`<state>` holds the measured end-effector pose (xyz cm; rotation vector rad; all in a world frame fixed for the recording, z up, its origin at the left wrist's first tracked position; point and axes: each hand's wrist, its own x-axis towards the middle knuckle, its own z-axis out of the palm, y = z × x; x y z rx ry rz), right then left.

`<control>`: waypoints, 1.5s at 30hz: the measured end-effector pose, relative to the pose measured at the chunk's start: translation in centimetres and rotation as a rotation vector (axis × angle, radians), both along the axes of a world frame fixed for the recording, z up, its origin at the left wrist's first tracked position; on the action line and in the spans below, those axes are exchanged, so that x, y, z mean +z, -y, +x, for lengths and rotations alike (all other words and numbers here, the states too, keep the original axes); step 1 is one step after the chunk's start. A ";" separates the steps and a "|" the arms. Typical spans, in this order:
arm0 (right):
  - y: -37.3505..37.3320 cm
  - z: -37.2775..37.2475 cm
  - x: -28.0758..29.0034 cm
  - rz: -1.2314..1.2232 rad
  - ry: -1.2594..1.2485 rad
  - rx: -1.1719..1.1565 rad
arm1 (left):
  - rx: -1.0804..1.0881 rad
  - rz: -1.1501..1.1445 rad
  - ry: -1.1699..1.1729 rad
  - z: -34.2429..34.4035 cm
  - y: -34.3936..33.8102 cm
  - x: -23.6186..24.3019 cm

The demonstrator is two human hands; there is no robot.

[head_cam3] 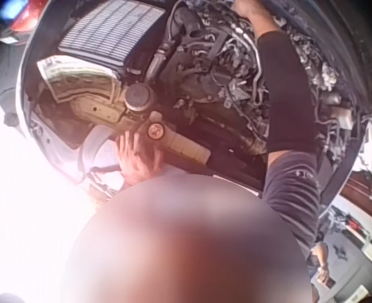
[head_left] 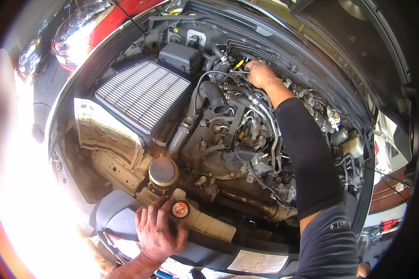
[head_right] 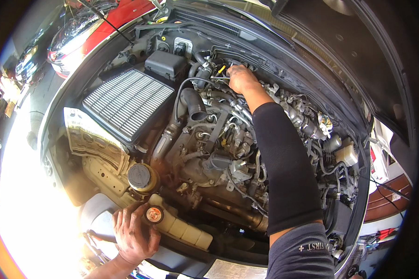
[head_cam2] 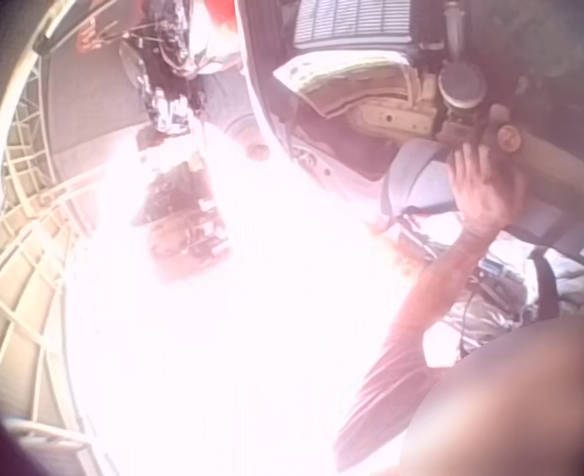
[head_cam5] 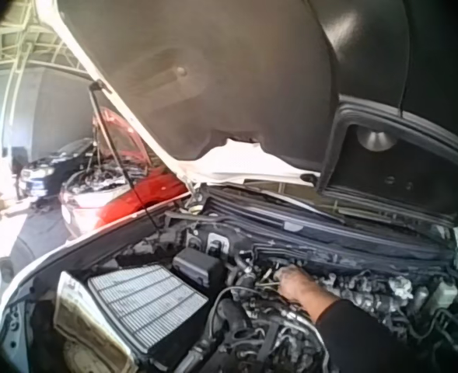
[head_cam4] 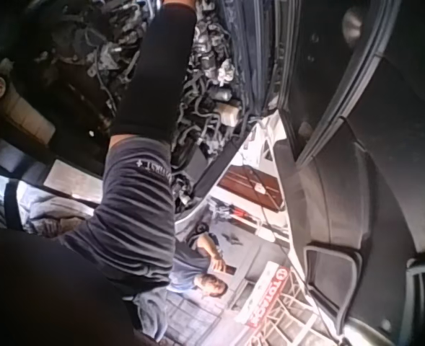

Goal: The person works under the hood of a white car, removing and handling engine components including a large black hose and a metal part. They place removed items on cardboard and newspaper on the ground, then continue adjusting hoses and parts within the engine bay.

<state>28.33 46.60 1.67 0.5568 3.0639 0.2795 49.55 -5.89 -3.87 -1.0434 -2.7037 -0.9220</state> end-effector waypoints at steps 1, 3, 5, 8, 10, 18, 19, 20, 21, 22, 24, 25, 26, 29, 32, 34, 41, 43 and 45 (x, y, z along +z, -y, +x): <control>0.0 0.0 0.0 -0.047 -0.007 -0.038 | -0.008 -0.003 -0.004 0.0 0.0 0.1; 0.0 0.2 -0.1 -0.082 -0.057 -0.116 | -0.023 0.001 0.012 0.1 0.1 0.2; 0.1 0.4 -0.3 -0.080 -0.127 -0.209 | -0.008 -0.008 0.004 0.1 0.0 0.2; 0.0 0.7 -0.1 0.029 -0.048 -0.034 | -0.006 -0.018 -0.002 0.0 0.0 0.1; 0.1 0.6 0.2 -0.041 -0.025 -0.036 | -0.003 -0.019 -0.005 0.0 0.1 0.1; 0.1 0.6 0.2 -0.046 -0.035 -0.082 | 0.000 -0.007 -0.007 0.1 0.0 0.0; -0.1 0.7 0.1 -0.072 -0.020 -0.079 | 0.000 -0.002 -0.007 0.1 0.0 0.0; -0.2 0.7 0.0 -0.076 -0.019 -0.096 | -0.001 0.005 -0.007 0.1 0.0 0.0; -0.3 0.7 -0.1 -0.085 -0.037 -0.109 | -0.004 0.011 -0.006 0.1 0.0 0.0; -0.3 0.7 -0.2 -0.071 -0.070 -0.139 | -0.007 0.012 -0.012 0.0 -0.1 0.0; -0.5 0.5 -0.3 -0.055 -0.096 -0.141 | -0.011 0.013 -0.027 0.0 -0.1 -0.1; -0.5 0.4 -0.4 -0.053 -0.088 -0.111 | -0.011 0.008 -0.024 -0.1 -0.1 -0.1; -0.5 0.2 -0.4 -0.048 -0.045 -0.100 | -0.010 0.003 -0.020 -0.1 0.0 -0.1; -0.4 -0.5 -0.4 -0.001 0.041 -0.021 | -0.004 0.001 -0.009 0.0 0.0 -0.1; -0.1 -1.1 -0.8 -0.183 -0.173 -0.301 | -0.003 0.012 -0.002 0.0 -0.1 0.0; 0.0 -1.3 -0.9 -0.115 -0.059 -0.271 | -0.001 0.006 -0.001 0.0 -0.1 0.1; 0.2 -0.7 -0.6 0.069 0.007 -0.078 | -0.021 0.017 0.004 0.1 -0.3 0.1; 0.7 0.0 -0.8 -0.097 -0.162 -0.221 | -0.023 0.002 0.005 0.2 -0.3 0.1; 1.5 0.6 -1.1 -0.182 -0.238 -0.347 | -0.017 -0.018 0.012 0.3 -0.3 0.2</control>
